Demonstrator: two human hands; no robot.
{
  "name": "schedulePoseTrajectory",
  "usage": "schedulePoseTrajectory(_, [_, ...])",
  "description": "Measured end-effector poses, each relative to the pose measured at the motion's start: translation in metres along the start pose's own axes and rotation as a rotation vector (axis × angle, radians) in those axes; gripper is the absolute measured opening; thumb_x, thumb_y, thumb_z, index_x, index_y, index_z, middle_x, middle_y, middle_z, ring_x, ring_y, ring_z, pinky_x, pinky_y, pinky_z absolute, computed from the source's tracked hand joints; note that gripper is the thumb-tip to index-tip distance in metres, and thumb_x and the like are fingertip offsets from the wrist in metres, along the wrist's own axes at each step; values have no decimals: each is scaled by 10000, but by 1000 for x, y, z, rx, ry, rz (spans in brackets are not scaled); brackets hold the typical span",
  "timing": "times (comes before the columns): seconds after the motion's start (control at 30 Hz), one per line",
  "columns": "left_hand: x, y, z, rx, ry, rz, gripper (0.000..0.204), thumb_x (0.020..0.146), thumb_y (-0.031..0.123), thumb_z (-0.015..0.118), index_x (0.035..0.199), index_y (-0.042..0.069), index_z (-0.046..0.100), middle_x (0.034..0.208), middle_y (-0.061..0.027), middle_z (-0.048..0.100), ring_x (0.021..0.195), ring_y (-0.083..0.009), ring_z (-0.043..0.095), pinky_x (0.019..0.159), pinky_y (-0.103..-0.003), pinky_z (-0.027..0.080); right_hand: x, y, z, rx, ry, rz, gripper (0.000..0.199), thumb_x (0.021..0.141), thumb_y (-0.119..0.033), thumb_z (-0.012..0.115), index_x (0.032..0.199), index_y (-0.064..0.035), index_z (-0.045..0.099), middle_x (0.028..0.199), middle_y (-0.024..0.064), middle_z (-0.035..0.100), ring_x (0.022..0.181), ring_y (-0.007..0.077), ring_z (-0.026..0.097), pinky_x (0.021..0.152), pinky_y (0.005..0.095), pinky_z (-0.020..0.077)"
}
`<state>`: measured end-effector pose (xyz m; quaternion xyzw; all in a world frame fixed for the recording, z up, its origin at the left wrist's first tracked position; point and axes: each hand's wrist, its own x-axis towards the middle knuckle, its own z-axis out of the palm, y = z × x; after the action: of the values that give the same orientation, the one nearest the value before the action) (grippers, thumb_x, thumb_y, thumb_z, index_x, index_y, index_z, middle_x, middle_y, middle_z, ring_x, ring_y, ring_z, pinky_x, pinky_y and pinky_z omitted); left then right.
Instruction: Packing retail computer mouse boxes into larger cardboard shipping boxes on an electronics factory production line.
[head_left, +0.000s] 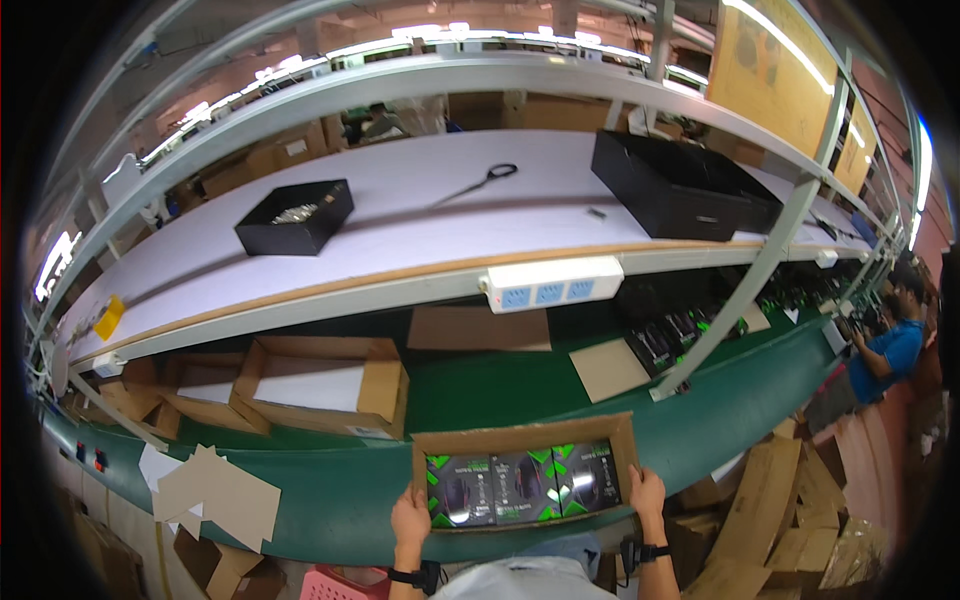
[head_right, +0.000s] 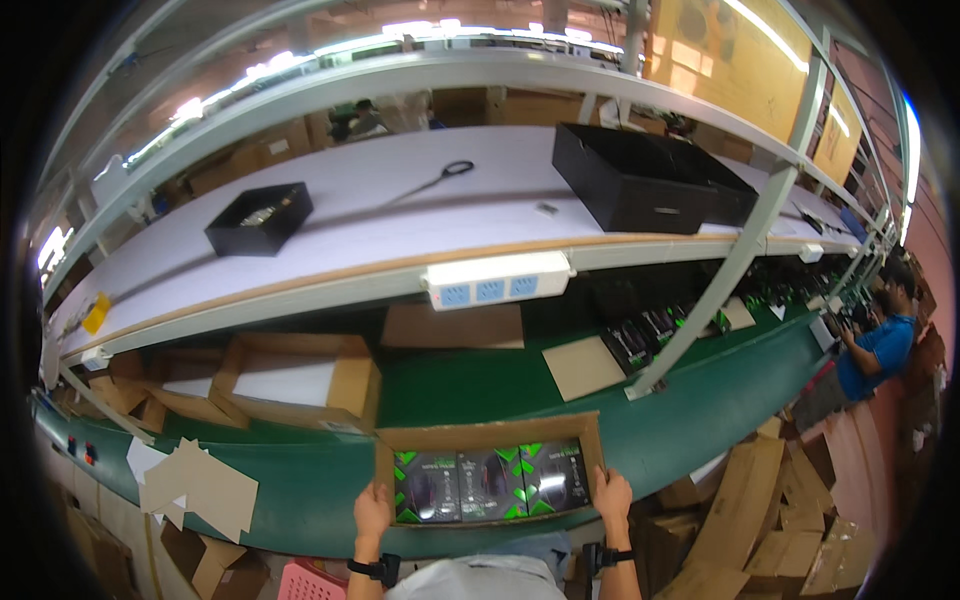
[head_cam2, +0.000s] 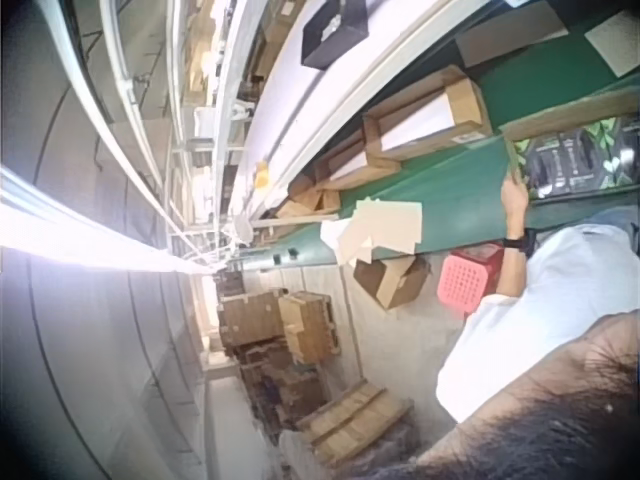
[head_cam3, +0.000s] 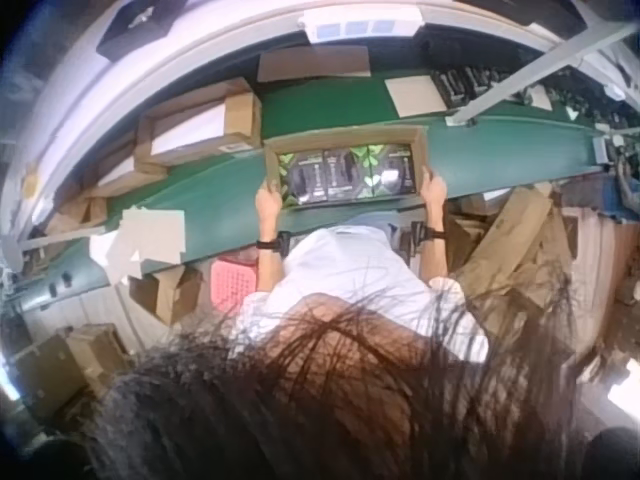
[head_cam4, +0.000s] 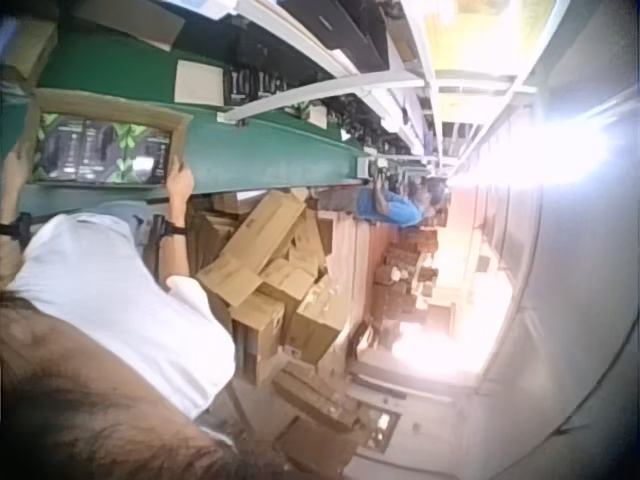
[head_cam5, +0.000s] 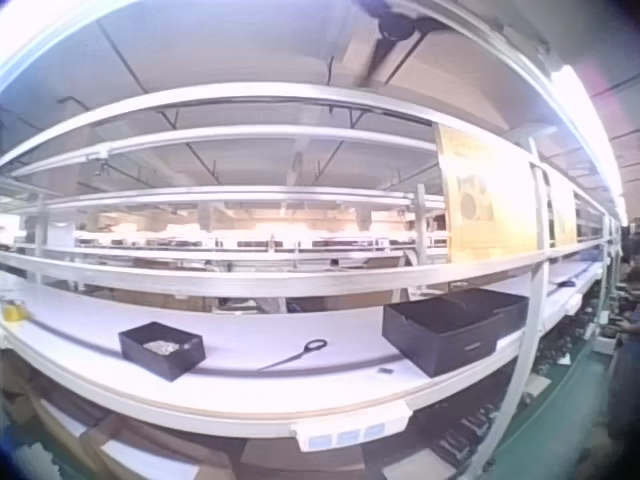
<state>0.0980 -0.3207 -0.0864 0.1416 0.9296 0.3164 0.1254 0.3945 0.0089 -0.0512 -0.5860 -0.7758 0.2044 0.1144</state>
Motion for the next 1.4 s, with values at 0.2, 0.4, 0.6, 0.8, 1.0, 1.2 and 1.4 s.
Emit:
schedulePoseTrajectory(0.2, [-19, 17, -20, -13, 4, 10, 356, 946, 206, 506, 1233, 10, 581, 1069, -270, 638, 992, -439, 605, 844, -484, 477, -17, 6, -12, 55, -100, 18, 490, 913, -450, 537, 850, 29, 617, 834, 293, 621, 862, 481, 589, 727, 525, 461])
schedulePoseTrajectory(0.4, [-12, 3, -30, 32, -38, -14, 366, 947, 164, 502, 1233, -63, 533, 1054, -288, 633, 986, -453, 597, 855, -457, 468, 18, 21, -32, 231, -733, 20, 714, 954, -602, 398, 985, 59, 665, 875, 185, 696, 849, 295, 664, 789, 394, 507])
schedulePoseTrajectory(0.6, [-17, 29, -37, 54, -143, 29, 447, 949, 222, 555, 1271, -82, 493, 1183, -279, 576, 1050, -407, 563, 915, -443, 440, 160, 26, -3, 755, -363, 10, 469, 981, -430, 510, 1189, -16, 581, 891, 81, 665, 764, 159, 640, 670, 300, 531])
schedulePoseTrajectory(0.8, [0, -26, -44, -121, -326, 6, 412, 992, 224, 495, 1294, -56, 483, 1211, -223, 580, 1059, -328, 584, 852, -394, 491, 301, 86, 66, 451, -128, 113, 847, 864, -395, 686, 1494, -58, 231, 856, 101, 627, 689, 166, 592, 577, 331, 511])
schedulePoseTrajectory(1.0, [-3, 29, -53, -180, -323, -274, 553, 960, 321, 552, 1315, -94, 468, 1272, -289, 543, 1135, -374, 530, 999, -427, 399, 355, 38, 138, 239, -118, 293, 978, 829, -344, 673, 1524, -95, 31, 1410, 275, 427, 1217, 417, 509, 1031, 422, 410])
schedulePoseTrajectory(1.2, [-3, 42, -47, -121, -212, -156, 588, 964, 381, 542, 1297, -100, 483, 1250, -283, 559, 1099, -385, 549, 984, -411, 415, 380, 41, 155, 280, 76, 319, 1045, 811, -333, 712, 1528, -209, -38, 1141, 405, 507, 1039, 520, 566, 931, 483, 466])
schedulePoseTrajectory(1.4, [7, 80, -34, -11, -257, -180, 591, 962, 384, 547, 1304, -94, 482, 1250, -278, 560, 1097, -382, 549, 980, -406, 418, 394, 55, 148, 41, 75, 280, 985, 873, -382, 664, 1533, -154, -32, 1091, 386, 528, 912, 472, 624, 825, 467, 511])
